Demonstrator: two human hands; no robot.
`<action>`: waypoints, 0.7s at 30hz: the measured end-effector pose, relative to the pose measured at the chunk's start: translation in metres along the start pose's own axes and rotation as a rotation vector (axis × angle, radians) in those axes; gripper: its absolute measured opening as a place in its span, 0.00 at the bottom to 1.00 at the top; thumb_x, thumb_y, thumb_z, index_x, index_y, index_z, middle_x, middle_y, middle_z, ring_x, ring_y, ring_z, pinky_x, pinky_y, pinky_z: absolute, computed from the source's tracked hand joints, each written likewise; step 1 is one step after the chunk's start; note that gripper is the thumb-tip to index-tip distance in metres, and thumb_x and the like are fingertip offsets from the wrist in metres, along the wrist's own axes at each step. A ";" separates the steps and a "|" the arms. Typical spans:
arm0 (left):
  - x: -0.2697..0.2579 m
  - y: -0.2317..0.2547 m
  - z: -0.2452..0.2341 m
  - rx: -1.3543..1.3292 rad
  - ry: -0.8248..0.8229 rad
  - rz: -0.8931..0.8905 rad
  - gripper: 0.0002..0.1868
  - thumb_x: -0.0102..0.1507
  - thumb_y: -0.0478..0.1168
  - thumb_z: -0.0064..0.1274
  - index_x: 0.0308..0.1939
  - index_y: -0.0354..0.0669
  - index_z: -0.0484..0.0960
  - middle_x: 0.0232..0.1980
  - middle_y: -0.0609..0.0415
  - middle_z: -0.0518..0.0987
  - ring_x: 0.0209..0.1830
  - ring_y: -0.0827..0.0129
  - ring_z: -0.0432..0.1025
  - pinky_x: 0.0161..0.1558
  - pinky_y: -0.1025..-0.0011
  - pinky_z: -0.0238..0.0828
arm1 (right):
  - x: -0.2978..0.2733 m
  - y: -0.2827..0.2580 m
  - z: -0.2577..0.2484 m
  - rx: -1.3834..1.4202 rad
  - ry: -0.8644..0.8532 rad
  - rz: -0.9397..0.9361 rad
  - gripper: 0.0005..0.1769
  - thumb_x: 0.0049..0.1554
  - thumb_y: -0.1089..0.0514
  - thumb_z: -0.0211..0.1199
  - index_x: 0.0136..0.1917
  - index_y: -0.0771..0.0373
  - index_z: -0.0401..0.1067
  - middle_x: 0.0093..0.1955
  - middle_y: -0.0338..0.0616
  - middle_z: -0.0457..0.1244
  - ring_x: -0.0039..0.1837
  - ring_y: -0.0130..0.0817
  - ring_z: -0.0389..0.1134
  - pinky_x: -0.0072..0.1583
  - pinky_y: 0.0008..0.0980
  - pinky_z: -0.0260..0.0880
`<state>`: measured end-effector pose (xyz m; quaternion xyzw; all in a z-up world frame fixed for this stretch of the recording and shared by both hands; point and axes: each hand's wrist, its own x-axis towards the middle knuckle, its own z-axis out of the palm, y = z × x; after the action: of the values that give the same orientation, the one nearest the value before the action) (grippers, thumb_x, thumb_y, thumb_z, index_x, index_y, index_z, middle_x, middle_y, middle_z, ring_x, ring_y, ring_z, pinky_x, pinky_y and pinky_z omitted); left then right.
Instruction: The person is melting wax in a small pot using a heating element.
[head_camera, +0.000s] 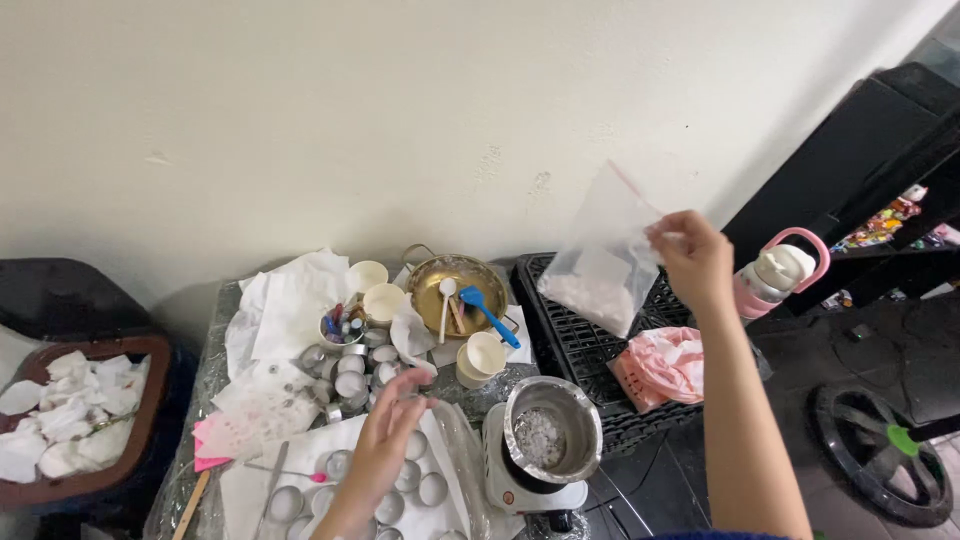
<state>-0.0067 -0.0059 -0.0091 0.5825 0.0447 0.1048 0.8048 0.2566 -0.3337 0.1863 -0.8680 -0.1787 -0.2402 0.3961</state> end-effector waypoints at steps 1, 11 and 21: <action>-0.010 0.000 0.005 -0.003 -0.005 -0.005 0.26 0.68 0.45 0.47 0.68 0.40 0.71 0.64 0.55 0.78 0.57 0.67 0.76 0.62 0.69 0.67 | -0.009 0.019 0.007 -0.006 0.001 0.004 0.07 0.60 0.67 0.66 0.52 0.66 0.73 0.46 0.44 0.71 0.45 0.31 0.71 0.45 0.27 0.69; -0.044 -0.004 0.021 0.258 -0.033 0.138 0.22 0.66 0.36 0.51 0.64 0.42 0.72 0.66 0.54 0.77 0.55 0.69 0.80 0.42 0.69 0.70 | -0.018 0.156 0.023 0.654 0.395 0.275 0.07 0.64 0.60 0.65 0.50 0.62 0.69 0.43 0.36 0.67 0.41 0.21 0.69 0.44 0.23 0.70; -0.070 -0.025 0.016 0.251 0.003 -0.027 0.19 0.63 0.37 0.54 0.59 0.40 0.78 0.55 0.54 0.83 0.49 0.71 0.82 0.56 0.69 0.71 | -0.040 0.166 0.034 -0.360 0.184 0.293 0.31 0.53 0.52 0.73 0.64 0.65 0.66 0.56 0.57 0.68 0.58 0.56 0.69 0.59 0.51 0.67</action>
<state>-0.0690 -0.0433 -0.0310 0.6778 0.0663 0.0886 0.7269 0.3163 -0.4157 0.0453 -0.9157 0.0314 -0.2863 0.2803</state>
